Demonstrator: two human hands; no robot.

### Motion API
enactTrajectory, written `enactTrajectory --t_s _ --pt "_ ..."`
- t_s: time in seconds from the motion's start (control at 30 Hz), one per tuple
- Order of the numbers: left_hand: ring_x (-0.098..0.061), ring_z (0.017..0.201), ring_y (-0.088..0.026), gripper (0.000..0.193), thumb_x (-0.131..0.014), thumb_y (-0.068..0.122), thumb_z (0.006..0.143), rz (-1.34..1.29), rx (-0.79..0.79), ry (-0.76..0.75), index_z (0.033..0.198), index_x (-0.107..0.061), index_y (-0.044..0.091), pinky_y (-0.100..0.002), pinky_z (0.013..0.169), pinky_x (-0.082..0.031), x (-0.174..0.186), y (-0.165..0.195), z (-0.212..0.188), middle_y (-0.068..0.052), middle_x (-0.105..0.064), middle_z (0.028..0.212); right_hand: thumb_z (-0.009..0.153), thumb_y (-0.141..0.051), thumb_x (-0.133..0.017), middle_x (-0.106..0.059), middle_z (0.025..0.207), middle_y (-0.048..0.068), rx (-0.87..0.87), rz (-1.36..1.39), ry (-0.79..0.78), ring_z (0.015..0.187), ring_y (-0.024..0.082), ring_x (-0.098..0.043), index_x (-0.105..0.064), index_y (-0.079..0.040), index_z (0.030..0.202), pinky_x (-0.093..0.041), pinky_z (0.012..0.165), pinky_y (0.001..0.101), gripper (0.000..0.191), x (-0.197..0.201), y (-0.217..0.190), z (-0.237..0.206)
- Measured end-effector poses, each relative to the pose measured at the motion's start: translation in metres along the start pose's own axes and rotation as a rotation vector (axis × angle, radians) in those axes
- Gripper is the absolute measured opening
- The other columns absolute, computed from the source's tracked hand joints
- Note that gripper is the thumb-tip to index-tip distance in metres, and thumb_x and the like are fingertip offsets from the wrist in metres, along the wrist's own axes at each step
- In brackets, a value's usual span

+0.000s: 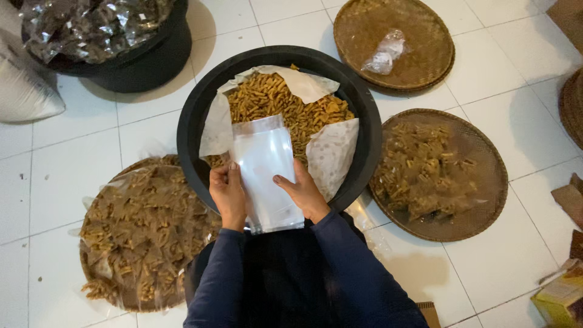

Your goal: The person sits on the floor with a large basin of fried snack pieces on their lap and fills small clear plastic bags with pieces taken by hand from the basin. They open each bag, place snack pieces inside, and set filled bags on woven trays beside them.

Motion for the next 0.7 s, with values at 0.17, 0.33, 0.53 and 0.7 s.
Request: enactTrajectory --t_s 0.17,0.33,0.53,0.7 --pt "-0.061 0.098 -0.01 0.028 -0.057 0.025 0.109 -0.353 0.076 -0.251 0.113 -0.066 -0.001 -0.025 0.087 -0.051 -0.031 0.018 -0.005 -0.004 -0.069 0.109 0.1 -0.018 -0.069 -0.061 0.134 0.009 0.009 0.35 -0.002 0.121 0.017 -0.057 -0.048 -0.002 0.148 -0.049 0.103 0.0333 0.055 0.031 0.012 0.002" --pt "-0.063 0.125 -0.017 0.036 -0.049 0.032 0.111 -0.377 0.089 -0.3 0.125 -0.066 0.003 -0.028 0.107 -0.05 -0.047 0.041 -0.017 -0.008 -0.069 0.13 0.1 -0.019 -0.064 -0.065 0.132 0.007 -0.072 0.405 0.226 0.12 0.016 -0.062 -0.048 -0.006 0.146 -0.052 0.102 0.0319 0.051 0.108 0.04 -0.017" --pt "-0.063 0.076 -0.018 0.023 -0.053 0.036 0.111 -0.57 0.391 -0.119 0.116 -0.062 0.015 -0.036 0.063 -0.055 -0.022 0.023 -0.008 0.002 -0.064 0.094 0.102 -0.009 -0.057 -0.062 0.135 0.004 0.134 0.295 0.491 0.12 0.014 -0.06 -0.047 -0.009 0.152 -0.05 0.106 0.0326 0.051 0.241 0.041 -0.072" --pt "-0.057 0.073 -0.014 0.02 -0.055 0.033 0.115 -0.663 0.377 -0.044 0.11 -0.06 0.015 -0.033 0.061 -0.049 0.004 0.01 0.0 0.004 -0.059 0.089 0.108 -0.014 -0.059 -0.064 0.125 0.005 0.083 0.093 0.602 0.108 0.014 -0.059 -0.053 -0.003 0.141 -0.048 0.092 0.03 0.035 0.321 0.073 -0.124"
Point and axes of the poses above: each hand's wrist, its own z-axis towards the middle knuckle, its own x-axis out of the back of the hand, y = z × x, the point moved 5 cm from there along z, towards the middle knuckle
